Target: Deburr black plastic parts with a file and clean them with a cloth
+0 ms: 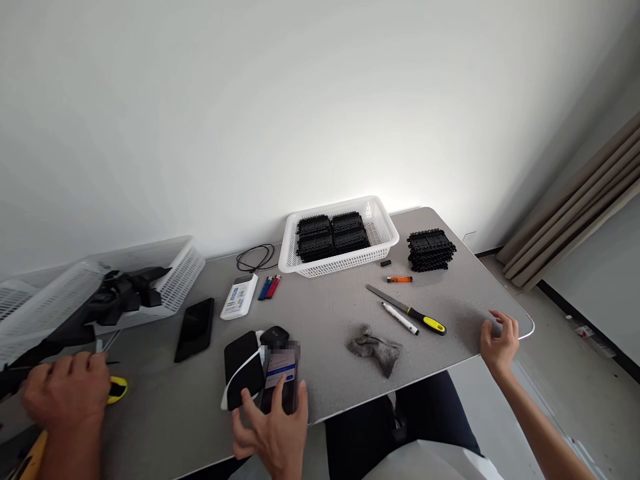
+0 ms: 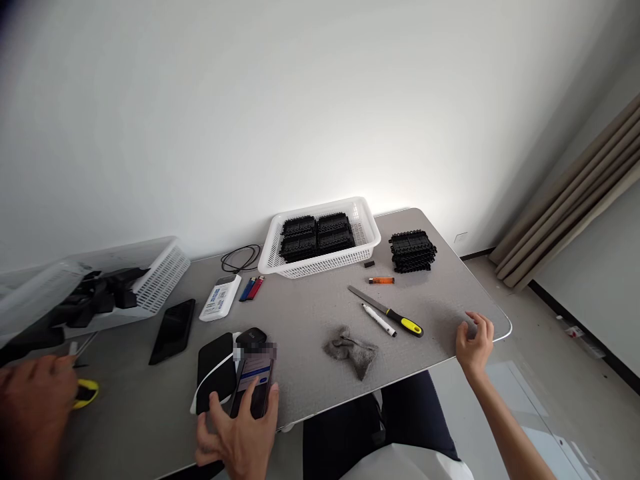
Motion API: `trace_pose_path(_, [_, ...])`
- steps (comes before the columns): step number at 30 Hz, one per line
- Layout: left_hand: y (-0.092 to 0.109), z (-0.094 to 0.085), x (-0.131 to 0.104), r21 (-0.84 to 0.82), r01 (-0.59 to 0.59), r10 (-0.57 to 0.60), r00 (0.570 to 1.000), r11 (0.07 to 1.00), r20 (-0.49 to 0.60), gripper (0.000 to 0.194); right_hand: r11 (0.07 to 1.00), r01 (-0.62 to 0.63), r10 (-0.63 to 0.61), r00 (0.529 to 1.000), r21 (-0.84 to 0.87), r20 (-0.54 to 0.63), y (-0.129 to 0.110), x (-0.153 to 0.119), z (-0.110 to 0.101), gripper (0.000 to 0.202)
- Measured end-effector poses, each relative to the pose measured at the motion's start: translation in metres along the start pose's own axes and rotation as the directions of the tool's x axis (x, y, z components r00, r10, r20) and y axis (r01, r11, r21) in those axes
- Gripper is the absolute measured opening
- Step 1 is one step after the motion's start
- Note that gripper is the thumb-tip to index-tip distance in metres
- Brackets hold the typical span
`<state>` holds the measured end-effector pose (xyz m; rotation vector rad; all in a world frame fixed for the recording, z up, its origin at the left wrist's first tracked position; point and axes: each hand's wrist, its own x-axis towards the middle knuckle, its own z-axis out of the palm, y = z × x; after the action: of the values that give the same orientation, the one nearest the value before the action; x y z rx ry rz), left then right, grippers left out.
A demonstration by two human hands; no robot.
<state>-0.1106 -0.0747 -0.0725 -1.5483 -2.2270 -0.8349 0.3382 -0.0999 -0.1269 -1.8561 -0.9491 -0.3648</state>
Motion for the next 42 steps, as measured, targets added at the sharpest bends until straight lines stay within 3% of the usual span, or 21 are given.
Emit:
trace_pose_path(8, [0.000, 0.001, 0.001, -0.042, -0.002, 0.002, 1.000, 0.999, 0.011, 0.029, 1.000, -0.020, 0.020, 1.000, 0.000, 0.016, 0.000, 0.000, 0.000, 0.026])
trace_pose_path(20, [-0.008, -0.004, -0.005, -0.051, 0.089, -0.093, 0.994, 0.995, -0.064, 0.051, 1.000, -0.019, 0.019, 1.000, 0.010, 0.018, -0.004, 0.000, -0.002, 0.025])
trace_pose_path(28, [-0.027, 0.008, -0.014, -0.046, 0.147, -0.150, 0.987, 0.988, -0.067, 0.094, 1.000, -0.007, 0.007, 1.000, 0.007, 0.011, -0.004, 0.000, -0.002, 0.023])
trace_pose_path(42, [-0.025, 0.004, -0.016, -0.057, 0.133, -0.135, 0.990, 0.989, -0.031, 0.088, 1.000, -0.021, 0.021, 0.999, 0.007, 0.028, -0.004, 0.000, -0.003, 0.022])
